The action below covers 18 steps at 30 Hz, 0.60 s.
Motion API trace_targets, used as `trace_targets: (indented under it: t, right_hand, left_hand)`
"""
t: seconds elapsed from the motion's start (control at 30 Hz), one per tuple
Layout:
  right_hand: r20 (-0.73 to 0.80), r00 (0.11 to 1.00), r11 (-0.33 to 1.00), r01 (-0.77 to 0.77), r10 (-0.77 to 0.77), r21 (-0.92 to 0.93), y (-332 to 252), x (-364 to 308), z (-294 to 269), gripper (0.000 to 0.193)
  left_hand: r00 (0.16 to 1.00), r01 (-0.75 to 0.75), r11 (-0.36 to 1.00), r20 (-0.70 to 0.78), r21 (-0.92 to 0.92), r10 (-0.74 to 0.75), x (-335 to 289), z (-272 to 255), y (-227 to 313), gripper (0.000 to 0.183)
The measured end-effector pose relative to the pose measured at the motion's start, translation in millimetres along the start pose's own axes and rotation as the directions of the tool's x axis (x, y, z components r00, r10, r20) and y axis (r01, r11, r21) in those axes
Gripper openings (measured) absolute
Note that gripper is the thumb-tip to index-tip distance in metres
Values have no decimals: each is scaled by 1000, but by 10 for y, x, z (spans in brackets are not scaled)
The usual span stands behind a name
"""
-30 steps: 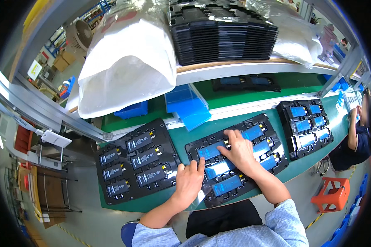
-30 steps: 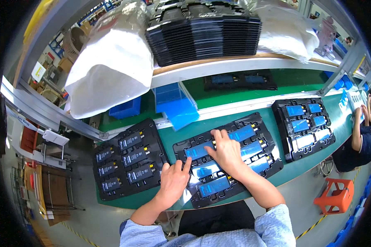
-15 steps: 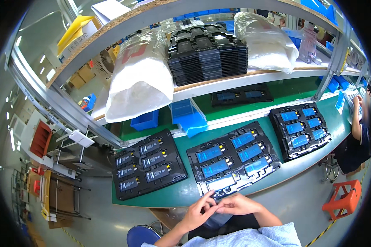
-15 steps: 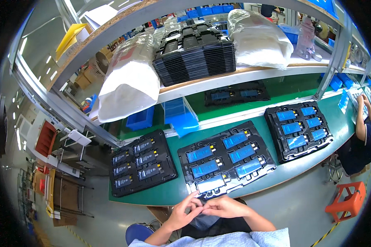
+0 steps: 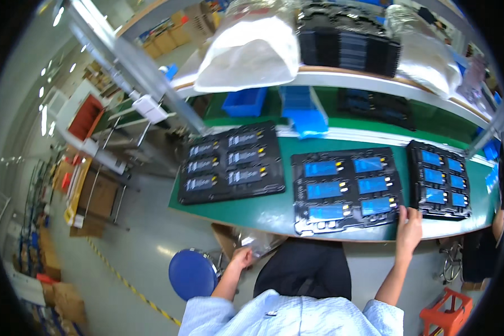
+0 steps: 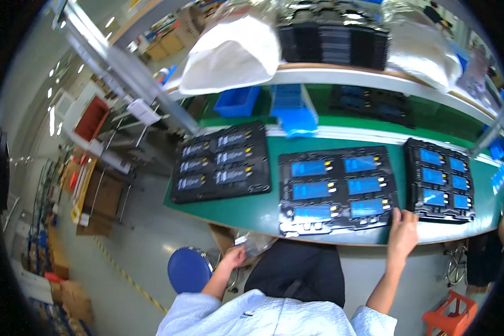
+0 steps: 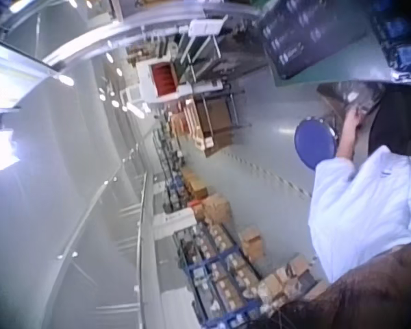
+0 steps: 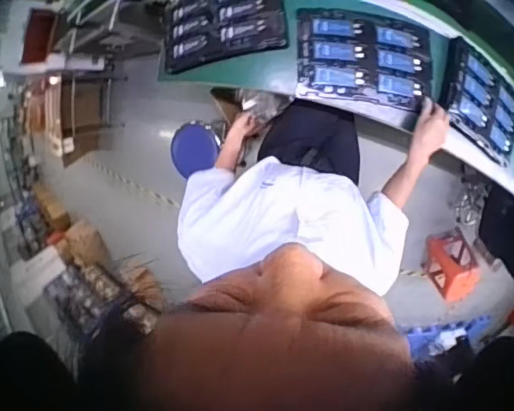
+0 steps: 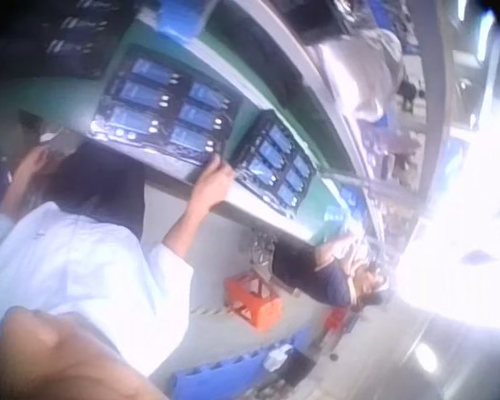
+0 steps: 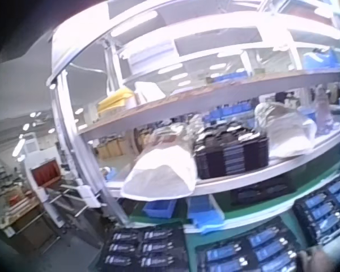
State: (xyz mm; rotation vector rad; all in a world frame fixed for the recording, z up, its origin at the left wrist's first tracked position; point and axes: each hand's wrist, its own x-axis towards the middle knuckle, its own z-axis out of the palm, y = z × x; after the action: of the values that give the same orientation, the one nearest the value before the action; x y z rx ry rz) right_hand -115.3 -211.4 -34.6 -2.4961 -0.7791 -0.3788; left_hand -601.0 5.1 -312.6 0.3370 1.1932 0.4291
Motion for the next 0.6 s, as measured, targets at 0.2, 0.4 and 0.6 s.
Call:
trace_targets:
  t: [0.2, 0.4, 0.6]
  right_hand:
    - [25, 995, 973, -89, 97, -213, -16, -58, 73, 37]
    - [33, 999, 999, -33, 33, -22, -77, -45, 36, 36]
    - [78, 993, 982, -97, 86, 164, 93, -525, -127, 28]
  left_hand:
    - [935, -47, 996, -354, -78, 16, 654, -892, 85, 26]
    - [788, 85, 757, -509, 648, 347, 438, -94, 385, 59]
    - [910, -312, 870, 382, 382, 159, -1134, 1453, 617, 33]
